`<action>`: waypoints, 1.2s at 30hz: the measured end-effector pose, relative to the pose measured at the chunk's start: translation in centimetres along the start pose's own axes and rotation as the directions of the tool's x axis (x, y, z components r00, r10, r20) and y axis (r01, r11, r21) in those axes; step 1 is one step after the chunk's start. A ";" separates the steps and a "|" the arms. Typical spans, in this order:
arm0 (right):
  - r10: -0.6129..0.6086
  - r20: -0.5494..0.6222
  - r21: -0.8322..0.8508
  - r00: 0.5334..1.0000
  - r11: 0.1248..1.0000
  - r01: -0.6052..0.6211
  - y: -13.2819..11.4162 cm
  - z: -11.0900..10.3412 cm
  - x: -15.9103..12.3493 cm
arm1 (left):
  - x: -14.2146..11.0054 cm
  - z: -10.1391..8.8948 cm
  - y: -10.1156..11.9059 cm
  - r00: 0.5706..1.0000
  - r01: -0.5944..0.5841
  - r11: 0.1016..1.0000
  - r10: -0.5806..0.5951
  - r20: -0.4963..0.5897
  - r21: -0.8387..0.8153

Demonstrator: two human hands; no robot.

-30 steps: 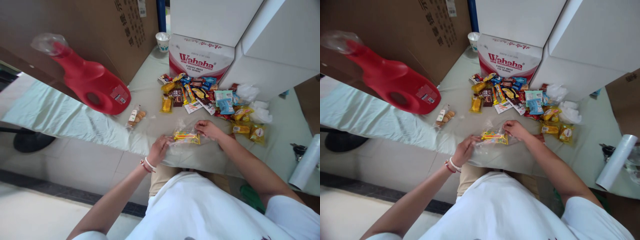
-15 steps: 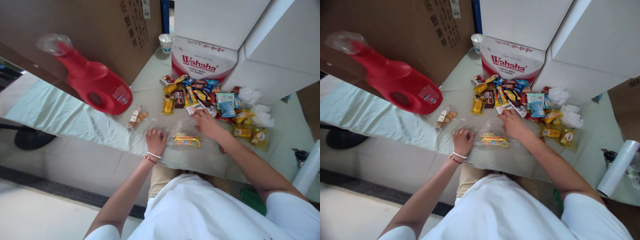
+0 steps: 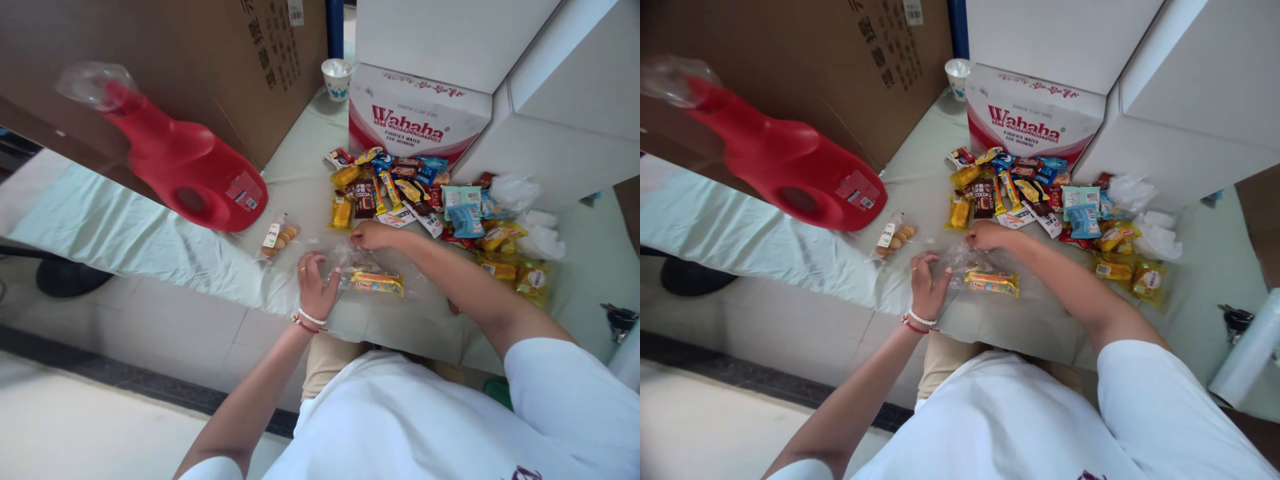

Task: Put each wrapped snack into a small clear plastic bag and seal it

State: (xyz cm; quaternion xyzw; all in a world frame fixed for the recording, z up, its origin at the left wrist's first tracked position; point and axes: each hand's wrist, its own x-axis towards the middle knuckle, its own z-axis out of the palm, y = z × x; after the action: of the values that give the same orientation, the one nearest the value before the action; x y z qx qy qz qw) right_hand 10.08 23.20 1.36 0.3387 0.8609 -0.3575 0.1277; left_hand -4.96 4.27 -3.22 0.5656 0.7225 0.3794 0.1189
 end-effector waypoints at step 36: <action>-0.325 -0.298 -0.440 0.898 0.881 0.173 -1.4 9.8 -10.2 | 4.4 -3.4 -1.2 0.861 0.176 0.915 0.036 0.507 -0.363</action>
State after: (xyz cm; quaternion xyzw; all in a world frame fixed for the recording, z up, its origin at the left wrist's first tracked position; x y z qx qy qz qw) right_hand 16.47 10.54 -0.16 0.2497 0.9611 -0.1171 -0.0145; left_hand -9.35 6.73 -0.57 0.5815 0.5944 0.3526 0.4292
